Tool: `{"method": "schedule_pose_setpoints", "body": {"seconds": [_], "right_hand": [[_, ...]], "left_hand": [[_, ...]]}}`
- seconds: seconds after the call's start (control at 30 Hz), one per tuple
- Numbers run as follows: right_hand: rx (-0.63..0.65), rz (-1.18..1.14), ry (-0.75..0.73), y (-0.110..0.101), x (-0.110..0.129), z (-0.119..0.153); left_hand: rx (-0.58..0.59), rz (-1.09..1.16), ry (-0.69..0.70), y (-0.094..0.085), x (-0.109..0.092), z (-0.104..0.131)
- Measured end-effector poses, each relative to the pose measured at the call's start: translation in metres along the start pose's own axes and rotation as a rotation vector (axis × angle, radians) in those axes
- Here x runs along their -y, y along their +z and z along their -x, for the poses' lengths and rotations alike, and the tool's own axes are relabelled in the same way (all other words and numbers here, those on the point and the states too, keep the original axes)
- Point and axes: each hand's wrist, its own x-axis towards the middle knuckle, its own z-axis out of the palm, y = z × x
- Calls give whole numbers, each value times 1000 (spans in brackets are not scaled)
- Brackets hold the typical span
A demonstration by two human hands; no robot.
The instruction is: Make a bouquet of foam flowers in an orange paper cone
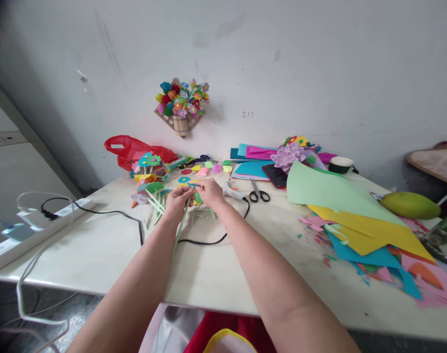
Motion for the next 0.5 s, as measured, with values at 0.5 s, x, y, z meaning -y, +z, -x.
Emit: {"method": "schedule_pose_setpoints", "body": {"seconds": [0.5], "right_hand": [[14, 0, 33, 2, 3, 1]], "left_hand": [[10, -23, 0, 0, -1, -1]]}}
